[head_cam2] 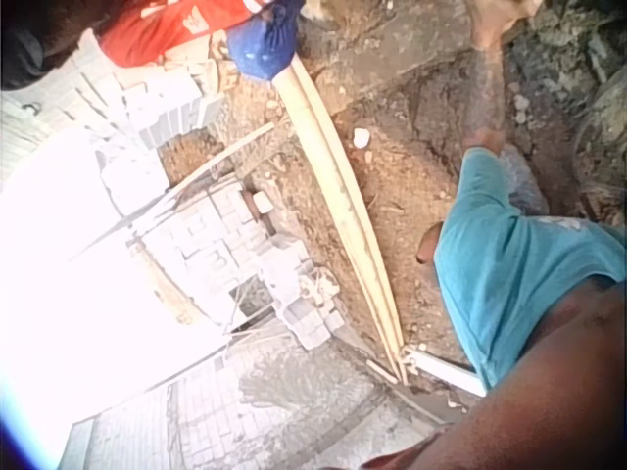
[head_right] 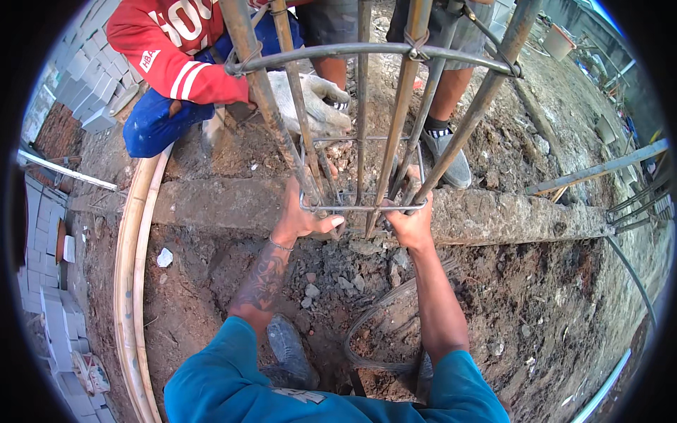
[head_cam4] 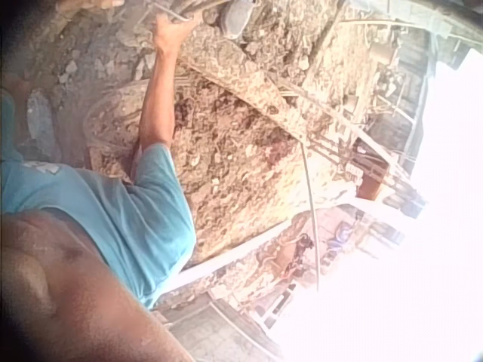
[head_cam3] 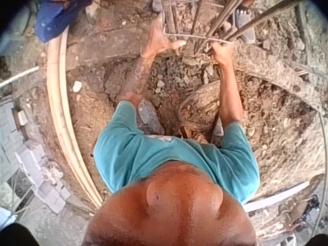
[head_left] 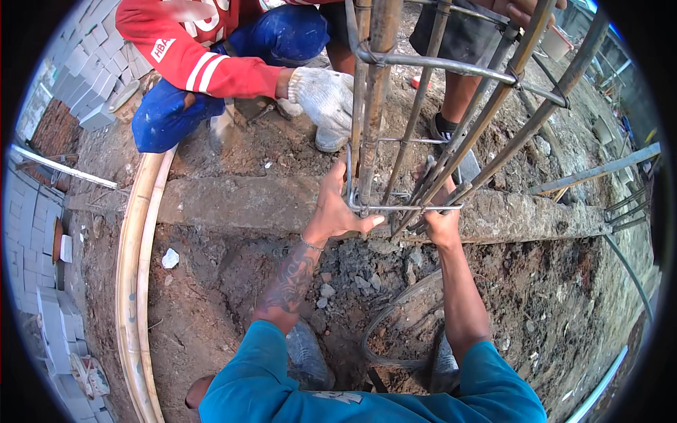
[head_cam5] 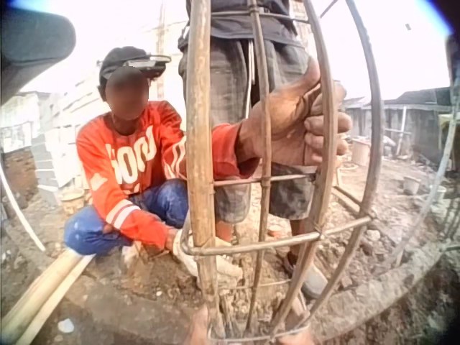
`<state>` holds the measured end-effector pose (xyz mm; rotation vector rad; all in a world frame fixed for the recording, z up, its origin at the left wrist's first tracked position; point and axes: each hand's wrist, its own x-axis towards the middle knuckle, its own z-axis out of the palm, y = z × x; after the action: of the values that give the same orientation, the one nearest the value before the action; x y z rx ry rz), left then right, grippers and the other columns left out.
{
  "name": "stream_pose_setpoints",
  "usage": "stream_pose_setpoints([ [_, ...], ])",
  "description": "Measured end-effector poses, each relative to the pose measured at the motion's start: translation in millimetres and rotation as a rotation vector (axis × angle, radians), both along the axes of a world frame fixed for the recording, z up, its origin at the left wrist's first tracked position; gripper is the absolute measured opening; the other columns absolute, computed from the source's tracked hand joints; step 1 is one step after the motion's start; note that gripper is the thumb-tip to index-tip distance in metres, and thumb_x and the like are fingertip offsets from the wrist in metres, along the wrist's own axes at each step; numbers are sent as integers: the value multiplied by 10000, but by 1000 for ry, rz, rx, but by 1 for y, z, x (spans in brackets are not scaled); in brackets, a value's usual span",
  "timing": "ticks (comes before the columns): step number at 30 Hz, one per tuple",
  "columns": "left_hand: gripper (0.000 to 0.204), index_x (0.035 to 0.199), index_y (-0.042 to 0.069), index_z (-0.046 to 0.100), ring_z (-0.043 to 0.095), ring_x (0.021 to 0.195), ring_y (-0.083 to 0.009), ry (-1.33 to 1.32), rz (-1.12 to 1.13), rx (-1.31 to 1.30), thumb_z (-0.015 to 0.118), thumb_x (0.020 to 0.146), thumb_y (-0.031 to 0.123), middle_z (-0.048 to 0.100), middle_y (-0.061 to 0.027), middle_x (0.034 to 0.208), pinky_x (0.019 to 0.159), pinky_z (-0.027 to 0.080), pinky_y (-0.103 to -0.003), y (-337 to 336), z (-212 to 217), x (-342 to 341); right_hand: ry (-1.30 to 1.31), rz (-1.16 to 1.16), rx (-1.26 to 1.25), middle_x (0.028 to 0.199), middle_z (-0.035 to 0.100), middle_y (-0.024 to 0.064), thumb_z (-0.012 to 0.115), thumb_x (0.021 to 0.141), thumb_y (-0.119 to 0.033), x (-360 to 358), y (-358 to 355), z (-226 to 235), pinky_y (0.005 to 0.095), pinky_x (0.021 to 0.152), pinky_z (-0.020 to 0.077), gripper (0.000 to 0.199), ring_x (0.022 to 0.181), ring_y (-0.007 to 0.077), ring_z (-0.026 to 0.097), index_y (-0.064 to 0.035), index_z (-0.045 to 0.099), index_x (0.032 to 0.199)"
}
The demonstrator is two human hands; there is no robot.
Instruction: The person picks up a rebar stirrup, walks across the construction site, and fits the rebar stirrups onto a steel rebar cage while working with coworkers.
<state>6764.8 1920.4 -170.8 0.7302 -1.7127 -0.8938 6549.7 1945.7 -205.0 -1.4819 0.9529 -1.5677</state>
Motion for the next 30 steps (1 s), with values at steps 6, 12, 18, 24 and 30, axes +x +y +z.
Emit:
stream_pose_setpoints([
  [6,722,1085,2,528,537,965,-175,-22,-51,-6,802,471,264,589,-97,999,848,436,-321,-10,-10,2,31,-5,-13,1189,469,103,743,657,-559,-1,-1,2,404,972,360,929,1104,218,470,-23,373,1319],
  [12,701,1065,-2,522,508,921,-131,249,-107,101,810,487,271,502,-38,989,816,421,-273,-8,-15,-9,91,-191,-88,1043,544,130,720,632,-465,5,-2,4,365,858,415,767,974,233,538,31,515,1181],
  [18,865,1152,-8,455,496,942,-172,432,8,21,843,452,321,476,-51,991,876,393,-317,4,-8,-25,97,-189,-67,1077,517,150,709,629,-500,1,-1,-3,386,862,413,796,987,264,534,27,513,1192],
  [24,756,1094,-7,443,507,862,-203,126,50,-153,747,532,396,480,-87,927,767,410,-312,-13,-9,-11,58,-106,-50,1100,493,156,720,637,-516,3,-4,0,393,871,419,816,1009,252,532,40,493,1188],
  [30,707,1083,-18,495,564,811,-220,28,129,-212,746,522,334,553,-94,897,751,451,-330,-8,-3,-13,32,-94,-76,1168,451,157,759,640,-473,1,-2,-2,388,914,424,857,1073,250,520,53,434,1234],
])
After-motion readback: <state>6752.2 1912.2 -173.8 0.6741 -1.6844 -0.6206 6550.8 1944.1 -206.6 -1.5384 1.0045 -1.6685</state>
